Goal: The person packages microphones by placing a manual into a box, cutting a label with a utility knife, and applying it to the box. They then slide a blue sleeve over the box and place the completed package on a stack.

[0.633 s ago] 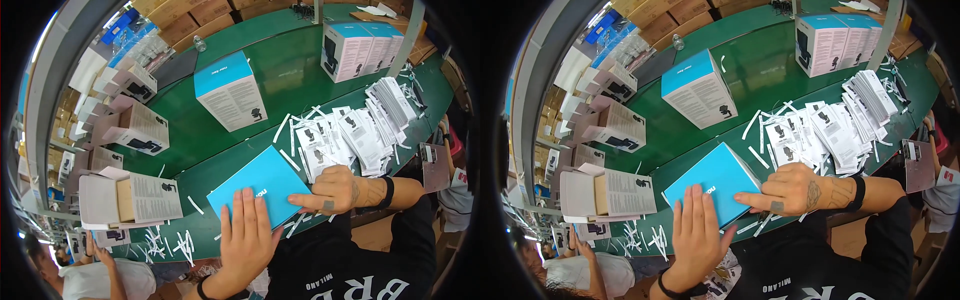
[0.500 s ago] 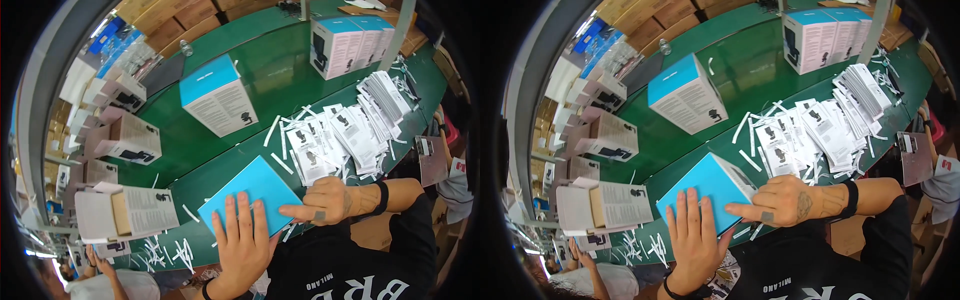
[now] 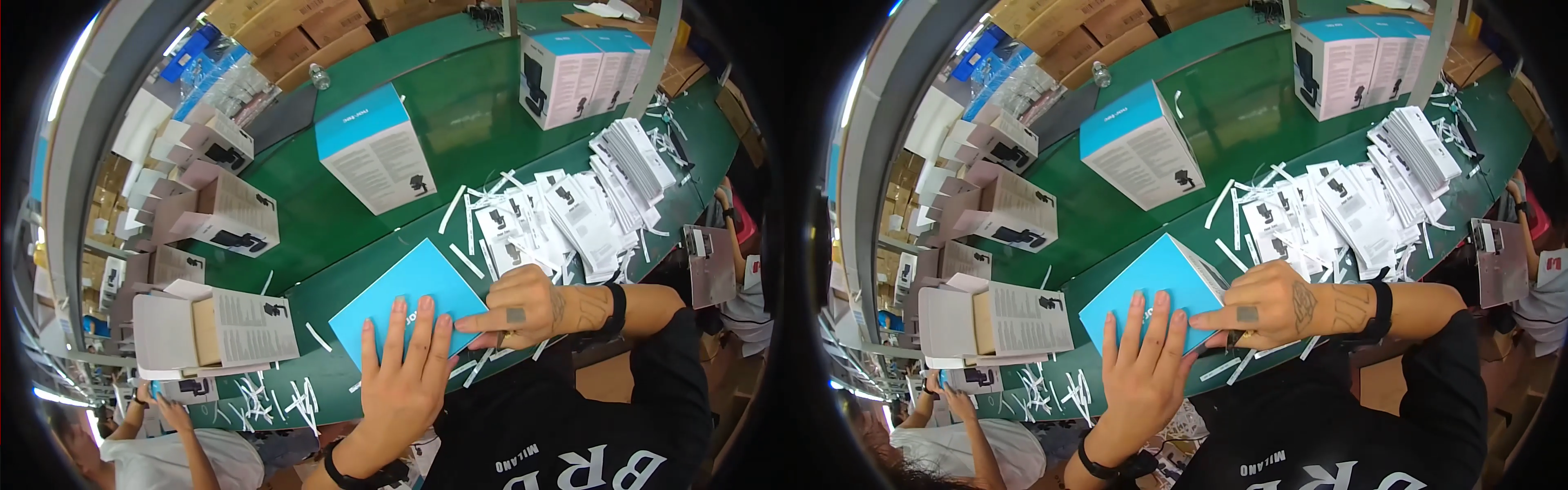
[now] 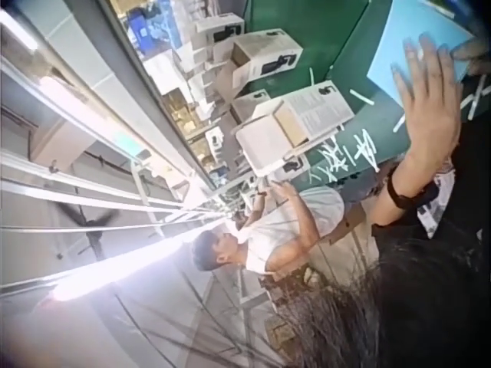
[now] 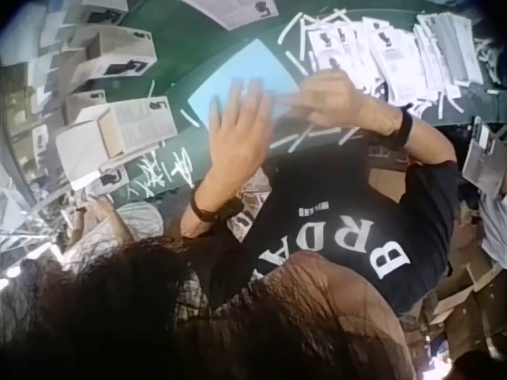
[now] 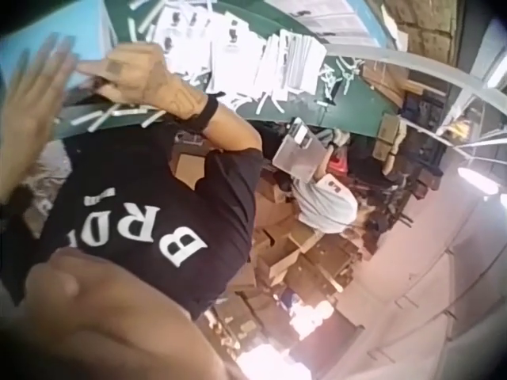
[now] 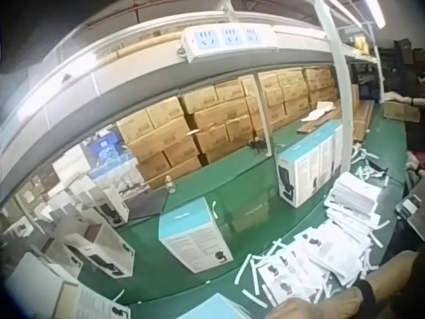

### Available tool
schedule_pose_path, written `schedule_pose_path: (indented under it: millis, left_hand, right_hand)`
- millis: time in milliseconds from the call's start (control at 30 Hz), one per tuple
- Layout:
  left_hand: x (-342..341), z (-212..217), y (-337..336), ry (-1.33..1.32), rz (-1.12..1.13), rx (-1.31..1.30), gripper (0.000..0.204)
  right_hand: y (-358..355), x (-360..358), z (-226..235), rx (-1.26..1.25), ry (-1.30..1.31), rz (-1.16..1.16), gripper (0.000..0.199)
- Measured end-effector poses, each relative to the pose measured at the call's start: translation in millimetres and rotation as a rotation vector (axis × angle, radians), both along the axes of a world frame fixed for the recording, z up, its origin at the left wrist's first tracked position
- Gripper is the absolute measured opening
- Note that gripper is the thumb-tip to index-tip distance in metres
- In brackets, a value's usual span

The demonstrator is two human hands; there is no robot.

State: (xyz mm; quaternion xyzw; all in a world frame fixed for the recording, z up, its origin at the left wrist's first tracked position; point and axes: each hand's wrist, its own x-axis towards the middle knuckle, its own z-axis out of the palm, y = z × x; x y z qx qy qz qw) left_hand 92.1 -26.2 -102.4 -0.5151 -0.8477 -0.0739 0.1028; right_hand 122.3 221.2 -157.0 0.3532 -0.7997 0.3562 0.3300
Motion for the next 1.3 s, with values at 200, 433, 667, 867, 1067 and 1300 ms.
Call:
schedule_pose_path:
  millis: [200,433,667,867,1067,1300]
  left_hand:
    - [-24.5,24.5,-19.1,-0.132,-0.061,0.014,0.078]
    - [-58.0,37.9,-33.9,-0.340,0.024,-0.005,0.095]
    - [-70.8,48.7,-27.8,-0.388,-0.133,0.054,0.097]
    - [-138.7,37.6,-80.9,-0.297,0.388,0.404,0.101]
    - [-265.8,43.4,11.5,-0.129,0.976,0.527,0.093]
    - [-285.1,48.8,90.1,-0.364,0.962,0.461,0.094]
  right_hand:
    - [-12.8,10.6,-5.1,-0.139,-0.098,0.030,0.039]
    - [-7.1,8.9,7.2,-0.091,-0.207,0.084,0.038]
    - [53.2,38.3,-38.7,-0.679,-0.881,-0.323,0.057]
    - [62.8,84.4,-71.4,-1.026,-0.984,-0.315,0.047]
    - [4.7,122.8,-73.7,-1.032,-1.040,-0.460,0.050]
    - [-45.0,94.4,-45.5,-0.613,-1.102,-0.434,0.042]
